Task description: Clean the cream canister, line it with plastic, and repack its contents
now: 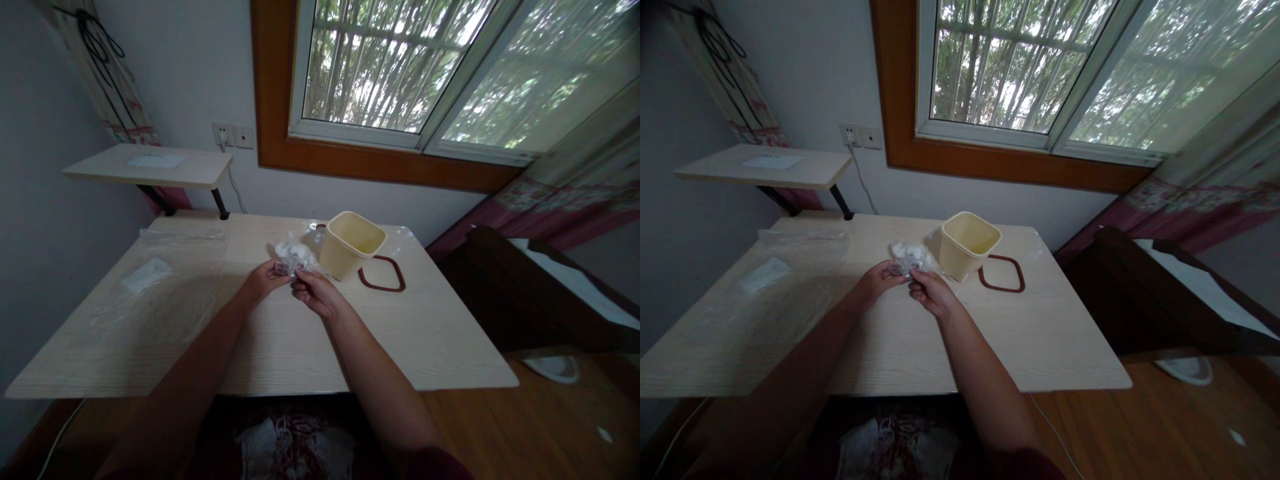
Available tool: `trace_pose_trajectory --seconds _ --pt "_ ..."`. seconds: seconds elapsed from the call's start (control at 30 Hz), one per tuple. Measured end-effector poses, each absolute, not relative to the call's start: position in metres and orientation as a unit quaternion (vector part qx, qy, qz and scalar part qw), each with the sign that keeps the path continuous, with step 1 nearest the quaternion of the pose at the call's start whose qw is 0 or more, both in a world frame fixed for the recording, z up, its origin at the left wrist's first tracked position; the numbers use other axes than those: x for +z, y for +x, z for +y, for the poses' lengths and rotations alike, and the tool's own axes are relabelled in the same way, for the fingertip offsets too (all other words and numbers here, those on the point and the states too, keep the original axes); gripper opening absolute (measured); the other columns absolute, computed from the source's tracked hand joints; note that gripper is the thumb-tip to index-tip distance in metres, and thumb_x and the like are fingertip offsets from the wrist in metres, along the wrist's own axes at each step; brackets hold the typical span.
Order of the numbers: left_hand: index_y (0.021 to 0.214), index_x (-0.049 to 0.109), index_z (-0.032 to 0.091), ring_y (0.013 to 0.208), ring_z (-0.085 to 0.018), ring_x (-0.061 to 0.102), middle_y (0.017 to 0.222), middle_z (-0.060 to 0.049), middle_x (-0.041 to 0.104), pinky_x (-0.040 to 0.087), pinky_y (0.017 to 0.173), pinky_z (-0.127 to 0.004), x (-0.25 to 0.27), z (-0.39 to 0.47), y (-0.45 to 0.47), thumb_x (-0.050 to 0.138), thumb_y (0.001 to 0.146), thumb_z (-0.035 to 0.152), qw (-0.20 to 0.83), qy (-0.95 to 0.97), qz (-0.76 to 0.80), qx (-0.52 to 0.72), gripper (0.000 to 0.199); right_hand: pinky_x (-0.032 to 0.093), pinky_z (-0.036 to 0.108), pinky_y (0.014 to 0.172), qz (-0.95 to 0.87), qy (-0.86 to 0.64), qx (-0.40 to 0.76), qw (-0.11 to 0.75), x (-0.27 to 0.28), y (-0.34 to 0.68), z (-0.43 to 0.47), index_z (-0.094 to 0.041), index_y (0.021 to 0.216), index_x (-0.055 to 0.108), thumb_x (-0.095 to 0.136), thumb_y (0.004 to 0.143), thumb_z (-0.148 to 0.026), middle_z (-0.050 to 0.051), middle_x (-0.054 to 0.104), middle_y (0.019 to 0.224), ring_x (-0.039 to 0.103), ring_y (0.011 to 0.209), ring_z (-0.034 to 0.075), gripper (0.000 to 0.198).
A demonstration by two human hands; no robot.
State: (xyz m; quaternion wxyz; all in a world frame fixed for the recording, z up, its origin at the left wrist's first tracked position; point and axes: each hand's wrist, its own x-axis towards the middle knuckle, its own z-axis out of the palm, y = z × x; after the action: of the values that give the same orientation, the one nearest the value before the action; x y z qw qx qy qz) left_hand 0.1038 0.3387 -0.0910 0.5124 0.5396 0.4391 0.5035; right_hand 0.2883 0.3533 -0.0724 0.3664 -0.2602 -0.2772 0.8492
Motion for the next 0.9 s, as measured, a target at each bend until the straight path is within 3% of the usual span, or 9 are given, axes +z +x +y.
trace_pose_trajectory --seconds 0.17,0.53,0.7,0.9 --pt "0.104 0.067 0.016 0.098 -0.021 0.069 0.104 -0.007 0.074 0.051 0.094 -0.035 -0.0854 0.3371 0.1014 0.082 0.073 0.036 0.516 0.558 0.452 0.466 0.04 0.03 0.016 0.047 -0.285 -0.26 0.852 0.352 -0.0755 0.2892 0.3542 -0.017 0.09 0.062 0.09 0.073 -0.029 -0.003 0.056 0.073 0.041 0.056 0.005 0.036" --pt "0.091 0.063 0.016 0.073 -0.014 0.06 0.08 0.001 0.067 0.046 0.07 -0.025 -0.0888 0.3397 0.0944 0.073 0.064 0.027 0.489 0.564 0.483 0.458 0.031 0.038 0.021 0.057 -0.369 -0.289 0.824 0.32 -0.0783 0.2925 0.3547 -0.016 0.091 0.064 0.095 0.063 -0.032 -0.004 0.056 0.07 0.047 0.06 0.007 0.045" --pt "0.089 0.062 0.015 0.069 -0.013 0.059 0.077 0.001 0.064 0.045 0.067 -0.025 -0.0896 0.339 0.096 0.07 0.066 0.029 0.503 0.554 0.489 0.448 0.028 0.031 0.023 0.053 -0.456 -0.301 0.763 0.345 -0.0782 0.2892 0.3555 -0.014 0.084 0.065 0.094 0.059 -0.033 -0.004 0.056 0.062 0.045 0.054 0.007 0.043" --pt "0.089 0.062 0.015 0.072 -0.014 0.06 0.08 -0.001 0.066 0.046 0.068 -0.026 -0.0881 0.3377 0.1011 0.07 0.064 0.025 0.556 0.512 0.465 0.46 0.029 0.02 0.024 0.046 -0.513 -0.328 0.704 0.365 -0.0812 0.2878 0.3575 -0.017 0.077 0.061 0.085 0.066 -0.04 -0.009 0.045 0.05 0.033 0.045 0.006 0.035"
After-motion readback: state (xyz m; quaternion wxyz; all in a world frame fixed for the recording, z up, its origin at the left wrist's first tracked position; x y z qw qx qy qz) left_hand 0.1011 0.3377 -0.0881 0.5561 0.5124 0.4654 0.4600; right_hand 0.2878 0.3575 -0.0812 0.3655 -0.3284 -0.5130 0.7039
